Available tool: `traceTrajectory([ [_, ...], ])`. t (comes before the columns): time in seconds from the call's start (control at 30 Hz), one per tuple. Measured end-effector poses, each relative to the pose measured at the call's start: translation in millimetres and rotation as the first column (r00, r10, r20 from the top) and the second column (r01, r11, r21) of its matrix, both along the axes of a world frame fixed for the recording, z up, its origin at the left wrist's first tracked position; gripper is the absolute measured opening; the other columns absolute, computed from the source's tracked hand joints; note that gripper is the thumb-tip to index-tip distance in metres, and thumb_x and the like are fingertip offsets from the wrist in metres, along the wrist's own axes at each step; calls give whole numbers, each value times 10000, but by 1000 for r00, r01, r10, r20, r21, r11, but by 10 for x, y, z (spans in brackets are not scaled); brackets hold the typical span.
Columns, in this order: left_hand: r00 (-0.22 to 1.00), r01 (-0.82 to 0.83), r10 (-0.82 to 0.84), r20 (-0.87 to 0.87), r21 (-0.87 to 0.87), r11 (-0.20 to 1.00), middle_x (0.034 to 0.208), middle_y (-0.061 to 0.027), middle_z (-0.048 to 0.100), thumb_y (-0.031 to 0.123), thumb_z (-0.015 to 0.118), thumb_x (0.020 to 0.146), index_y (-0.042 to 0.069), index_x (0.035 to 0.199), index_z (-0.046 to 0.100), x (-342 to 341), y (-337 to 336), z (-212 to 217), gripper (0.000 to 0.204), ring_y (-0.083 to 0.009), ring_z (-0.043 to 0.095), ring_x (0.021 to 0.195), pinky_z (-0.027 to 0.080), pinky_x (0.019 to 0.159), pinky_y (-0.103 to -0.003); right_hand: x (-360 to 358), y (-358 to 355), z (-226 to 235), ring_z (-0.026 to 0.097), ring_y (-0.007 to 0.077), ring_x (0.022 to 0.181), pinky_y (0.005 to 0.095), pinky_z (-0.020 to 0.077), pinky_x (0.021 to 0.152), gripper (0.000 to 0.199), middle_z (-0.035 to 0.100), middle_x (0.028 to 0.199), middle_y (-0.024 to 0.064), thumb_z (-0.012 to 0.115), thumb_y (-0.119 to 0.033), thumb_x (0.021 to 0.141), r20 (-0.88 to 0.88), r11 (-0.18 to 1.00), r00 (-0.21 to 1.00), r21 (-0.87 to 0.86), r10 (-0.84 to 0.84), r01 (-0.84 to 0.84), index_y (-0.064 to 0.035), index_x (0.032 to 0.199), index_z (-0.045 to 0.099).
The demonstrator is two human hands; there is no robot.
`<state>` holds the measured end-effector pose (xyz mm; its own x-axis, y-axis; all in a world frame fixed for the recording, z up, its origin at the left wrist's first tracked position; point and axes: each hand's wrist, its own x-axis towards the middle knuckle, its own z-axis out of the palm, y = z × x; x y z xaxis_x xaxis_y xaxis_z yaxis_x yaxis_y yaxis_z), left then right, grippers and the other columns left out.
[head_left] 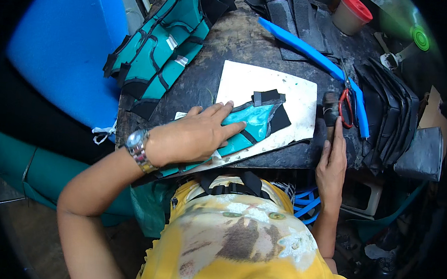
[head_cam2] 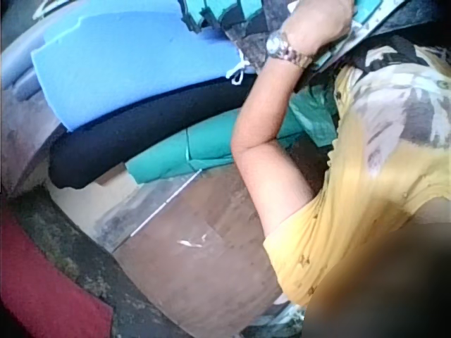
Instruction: The person uses a hammer to press black trim onto green foam pieces on a white board, then cuts a blue foam strip with scissors and fits it into the assembly. The person repeatedly hammers the trim along the edges and adjusts the pieces on the work surface.
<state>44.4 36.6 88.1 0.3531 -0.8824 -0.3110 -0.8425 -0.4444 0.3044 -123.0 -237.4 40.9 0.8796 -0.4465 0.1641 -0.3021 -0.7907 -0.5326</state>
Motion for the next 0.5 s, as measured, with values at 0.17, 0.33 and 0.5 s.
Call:
traceTrajectory([
  [0.17,979,3,-6,-202,-19,1000,1345,-225,504,216,574,1019,63,1309,598,279,-209,50,328,-376,529,1257,469,1011,-491,185,298,90,696,305,1138,374,539,920,613,653,1287,272,585,-50,1008,250,887,946,359,207,-289,-73,1578,359],
  [0.33,989,-87,64,-135,-170,982,1272,-219,501,215,653,968,-19,1421,452,242,-199,-50,548,-378,516,1238,455,1030,-478,298,465,81,709,346,1067,396,542,913,657,676,1201,254,611,9,971,18,915,924,136,382,-381,-82,1575,371],
  [0.5,998,-50,46,-43,-103,993,1236,-230,489,214,673,950,-29,1471,413,253,-110,-109,631,-386,522,1196,455,1027,-466,309,443,85,707,365,1057,411,544,894,654,677,1181,251,610,11,969,51,914,925,142,377,-380,-79,1572,372],
])
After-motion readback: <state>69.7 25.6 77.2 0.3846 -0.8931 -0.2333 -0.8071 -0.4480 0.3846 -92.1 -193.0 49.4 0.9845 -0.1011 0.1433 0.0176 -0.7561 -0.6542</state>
